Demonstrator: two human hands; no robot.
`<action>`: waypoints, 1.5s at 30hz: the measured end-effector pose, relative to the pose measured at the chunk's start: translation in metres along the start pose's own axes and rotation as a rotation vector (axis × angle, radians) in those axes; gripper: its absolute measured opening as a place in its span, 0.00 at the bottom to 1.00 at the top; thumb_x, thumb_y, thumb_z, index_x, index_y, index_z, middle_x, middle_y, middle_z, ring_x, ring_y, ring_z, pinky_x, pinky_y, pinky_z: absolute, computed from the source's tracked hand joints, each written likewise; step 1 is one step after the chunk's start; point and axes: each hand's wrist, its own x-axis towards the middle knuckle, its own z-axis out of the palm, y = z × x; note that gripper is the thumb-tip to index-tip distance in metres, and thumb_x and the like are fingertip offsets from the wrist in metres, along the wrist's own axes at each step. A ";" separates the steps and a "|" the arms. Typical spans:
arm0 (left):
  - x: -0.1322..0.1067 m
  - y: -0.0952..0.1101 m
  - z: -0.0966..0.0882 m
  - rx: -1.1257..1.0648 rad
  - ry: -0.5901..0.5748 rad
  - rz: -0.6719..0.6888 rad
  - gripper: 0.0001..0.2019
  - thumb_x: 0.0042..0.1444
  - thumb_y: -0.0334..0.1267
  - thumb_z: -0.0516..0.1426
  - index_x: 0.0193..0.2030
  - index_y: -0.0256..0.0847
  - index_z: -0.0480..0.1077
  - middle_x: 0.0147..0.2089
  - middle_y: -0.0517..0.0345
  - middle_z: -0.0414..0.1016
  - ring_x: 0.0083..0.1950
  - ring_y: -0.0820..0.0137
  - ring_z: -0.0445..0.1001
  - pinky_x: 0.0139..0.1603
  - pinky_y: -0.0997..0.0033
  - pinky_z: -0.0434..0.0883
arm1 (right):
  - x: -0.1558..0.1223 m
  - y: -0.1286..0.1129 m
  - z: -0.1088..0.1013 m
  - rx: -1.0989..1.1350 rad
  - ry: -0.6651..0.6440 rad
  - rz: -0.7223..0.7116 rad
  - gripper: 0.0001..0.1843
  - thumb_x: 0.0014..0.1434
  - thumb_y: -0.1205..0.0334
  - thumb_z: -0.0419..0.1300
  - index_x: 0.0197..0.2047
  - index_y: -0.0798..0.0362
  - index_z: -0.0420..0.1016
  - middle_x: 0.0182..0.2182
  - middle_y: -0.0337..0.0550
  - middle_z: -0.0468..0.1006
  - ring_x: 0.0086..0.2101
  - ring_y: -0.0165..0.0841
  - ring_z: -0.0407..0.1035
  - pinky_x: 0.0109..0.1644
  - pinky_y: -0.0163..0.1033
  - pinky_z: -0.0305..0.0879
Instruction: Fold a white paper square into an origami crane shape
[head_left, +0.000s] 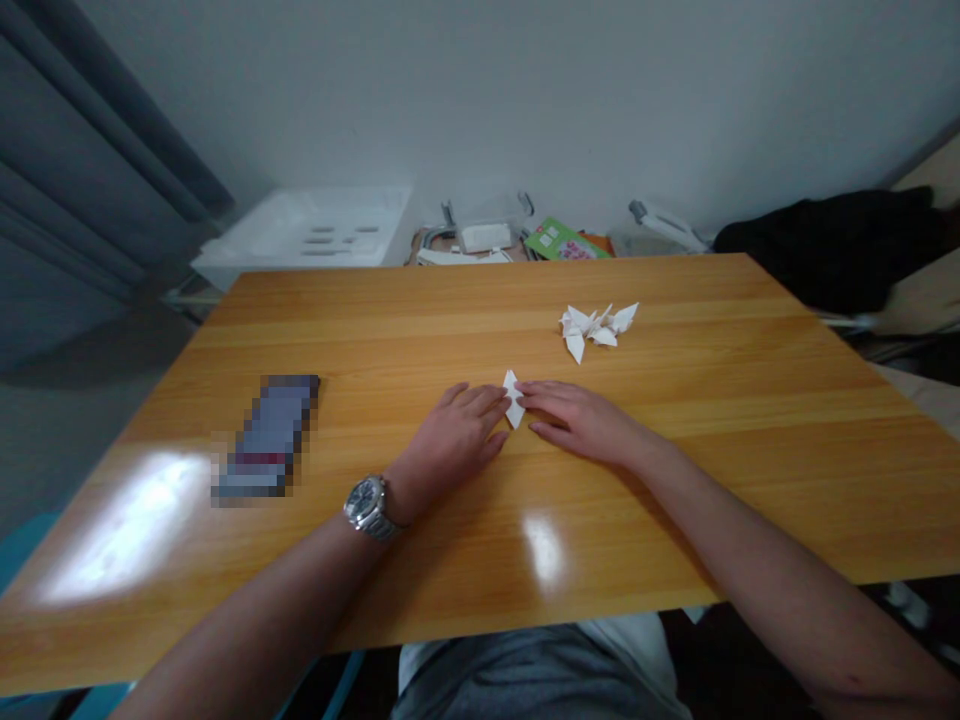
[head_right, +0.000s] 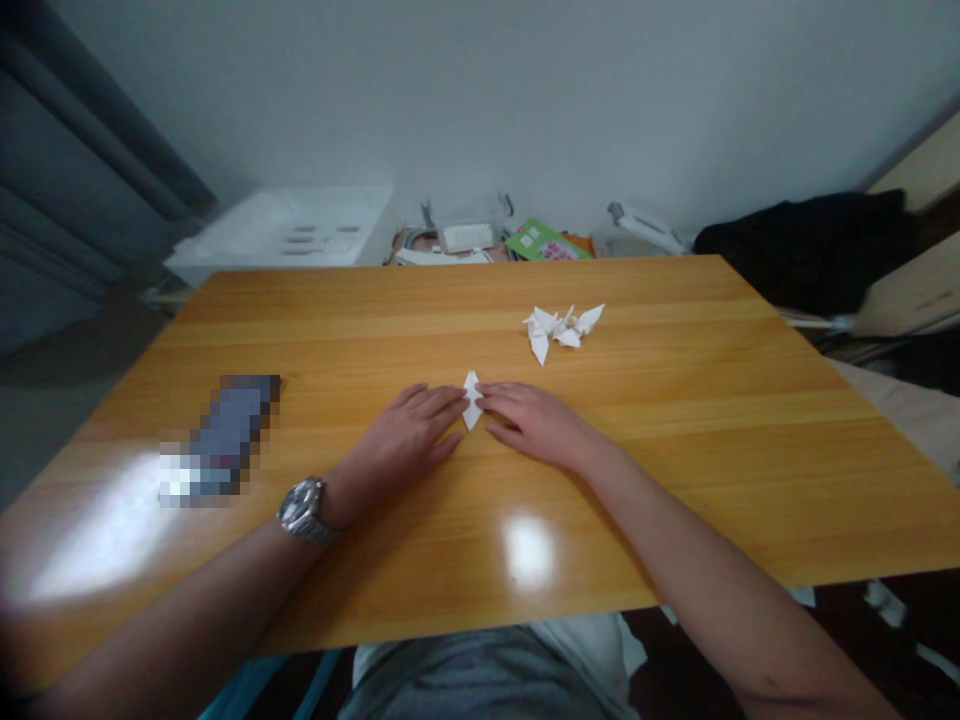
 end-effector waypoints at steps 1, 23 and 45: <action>0.000 0.000 0.000 0.005 0.002 -0.003 0.19 0.71 0.39 0.52 0.65 0.36 0.67 0.67 0.46 0.71 0.67 0.57 0.70 0.69 0.49 0.63 | 0.000 0.000 0.000 -0.001 -0.002 0.007 0.20 0.70 0.60 0.59 0.62 0.54 0.75 0.64 0.56 0.73 0.63 0.45 0.69 0.68 0.56 0.67; 0.000 0.011 -0.006 0.019 -0.038 0.035 0.21 0.67 0.43 0.58 0.64 0.36 0.69 0.62 0.45 0.76 0.63 0.57 0.72 0.68 0.52 0.63 | -0.005 0.004 0.000 -0.033 -0.032 -0.017 0.26 0.70 0.54 0.60 0.68 0.49 0.71 0.67 0.52 0.69 0.65 0.45 0.66 0.70 0.57 0.62; -0.004 0.013 -0.006 0.014 0.026 -0.023 0.20 0.70 0.45 0.56 0.64 0.39 0.69 0.66 0.44 0.72 0.65 0.56 0.71 0.67 0.52 0.65 | -0.004 0.000 -0.001 -0.039 0.039 -0.047 0.22 0.70 0.55 0.59 0.65 0.49 0.74 0.62 0.55 0.75 0.61 0.47 0.71 0.65 0.59 0.67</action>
